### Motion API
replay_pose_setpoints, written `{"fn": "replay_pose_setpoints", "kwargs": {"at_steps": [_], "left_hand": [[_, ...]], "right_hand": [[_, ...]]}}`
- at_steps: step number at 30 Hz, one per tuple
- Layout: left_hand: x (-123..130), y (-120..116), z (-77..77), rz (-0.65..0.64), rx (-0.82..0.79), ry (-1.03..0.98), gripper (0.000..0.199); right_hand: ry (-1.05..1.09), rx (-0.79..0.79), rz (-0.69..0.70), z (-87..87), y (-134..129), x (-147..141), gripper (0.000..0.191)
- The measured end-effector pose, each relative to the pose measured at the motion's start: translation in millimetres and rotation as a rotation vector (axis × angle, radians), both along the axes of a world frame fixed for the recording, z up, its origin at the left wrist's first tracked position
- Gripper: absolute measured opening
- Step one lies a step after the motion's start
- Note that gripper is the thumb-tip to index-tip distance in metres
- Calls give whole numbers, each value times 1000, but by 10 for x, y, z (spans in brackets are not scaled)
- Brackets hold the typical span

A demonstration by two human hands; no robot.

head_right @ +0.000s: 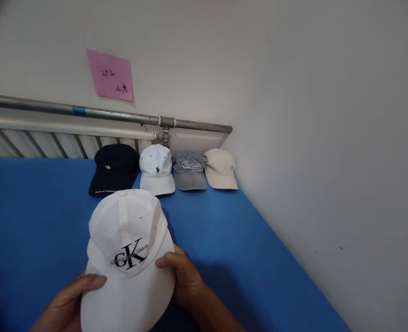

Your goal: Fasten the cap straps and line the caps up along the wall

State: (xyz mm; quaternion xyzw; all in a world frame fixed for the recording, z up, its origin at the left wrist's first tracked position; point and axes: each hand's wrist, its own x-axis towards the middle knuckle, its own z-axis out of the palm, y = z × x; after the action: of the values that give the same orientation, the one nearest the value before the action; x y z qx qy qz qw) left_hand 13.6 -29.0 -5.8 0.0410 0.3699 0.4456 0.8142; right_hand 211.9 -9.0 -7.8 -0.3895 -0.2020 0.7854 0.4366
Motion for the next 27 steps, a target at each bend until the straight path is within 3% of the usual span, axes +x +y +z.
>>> {"fn": "replay_pose_setpoints", "kwargs": {"at_steps": [10, 18, 27], "left_hand": [[12, -43, 90, -125, 55, -50, 77], [18, -24, 34, -143, 156, -14, 77], [11, -10, -17, -123, 148, 25, 79]], "right_hand": [[24, -23, 58, 10, -20, 18, 50], [-9, 5, 21, -7, 12, 13, 53], [-21, -15, -41, 2, 5, -12, 53]]}}
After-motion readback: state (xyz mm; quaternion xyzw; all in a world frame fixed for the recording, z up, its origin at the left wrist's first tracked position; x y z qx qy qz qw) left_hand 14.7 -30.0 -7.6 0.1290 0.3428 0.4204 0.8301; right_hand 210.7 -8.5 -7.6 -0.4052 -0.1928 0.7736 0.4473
